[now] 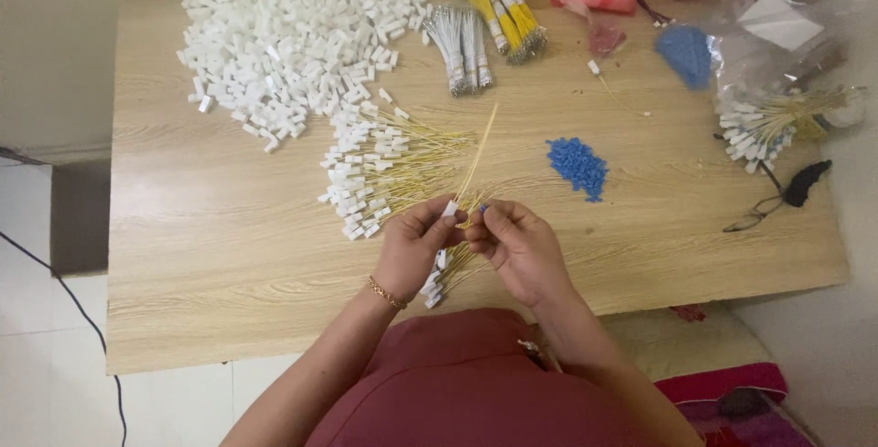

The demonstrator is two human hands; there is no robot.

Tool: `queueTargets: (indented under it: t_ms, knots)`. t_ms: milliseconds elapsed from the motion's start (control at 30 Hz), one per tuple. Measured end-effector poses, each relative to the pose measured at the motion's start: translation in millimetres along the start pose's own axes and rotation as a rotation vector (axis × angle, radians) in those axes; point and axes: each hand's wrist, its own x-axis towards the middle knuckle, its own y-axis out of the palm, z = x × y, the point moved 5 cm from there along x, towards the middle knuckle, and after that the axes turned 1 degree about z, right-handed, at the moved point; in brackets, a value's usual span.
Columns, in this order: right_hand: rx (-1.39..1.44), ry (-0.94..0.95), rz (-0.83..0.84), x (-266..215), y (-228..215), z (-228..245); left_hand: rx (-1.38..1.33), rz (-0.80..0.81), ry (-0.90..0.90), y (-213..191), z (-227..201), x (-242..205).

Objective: Assembling small plastic connectors onto thin wires at a factory workstation.

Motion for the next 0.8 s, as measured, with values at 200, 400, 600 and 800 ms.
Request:
queueTargets:
  t_ms: [200, 400, 600, 800]
  knots:
    - [-0.125, -0.259, -0.009, -13.1, 20.8, 21.5, -0.005, 0.043, 0.059, 7.3, 1.9, -2.3]
    - [-0.170, -0.462, 0.047, -13.2, 23.3, 31.3, 0.014, 0.059, 0.077, 6.3, -3.0, -9.2]
    - [-0.644, -0.522, -0.069, -9.4, 18.5, 28.9, 0.166, 0.050, 0.165, 12.4, -5.8, -13.0]
    - [-0.777, -0.613, -0.108, -20.1, 38.4, 42.2, 0.231, 0.020, 0.196, 25.4, -27.0, -26.7]
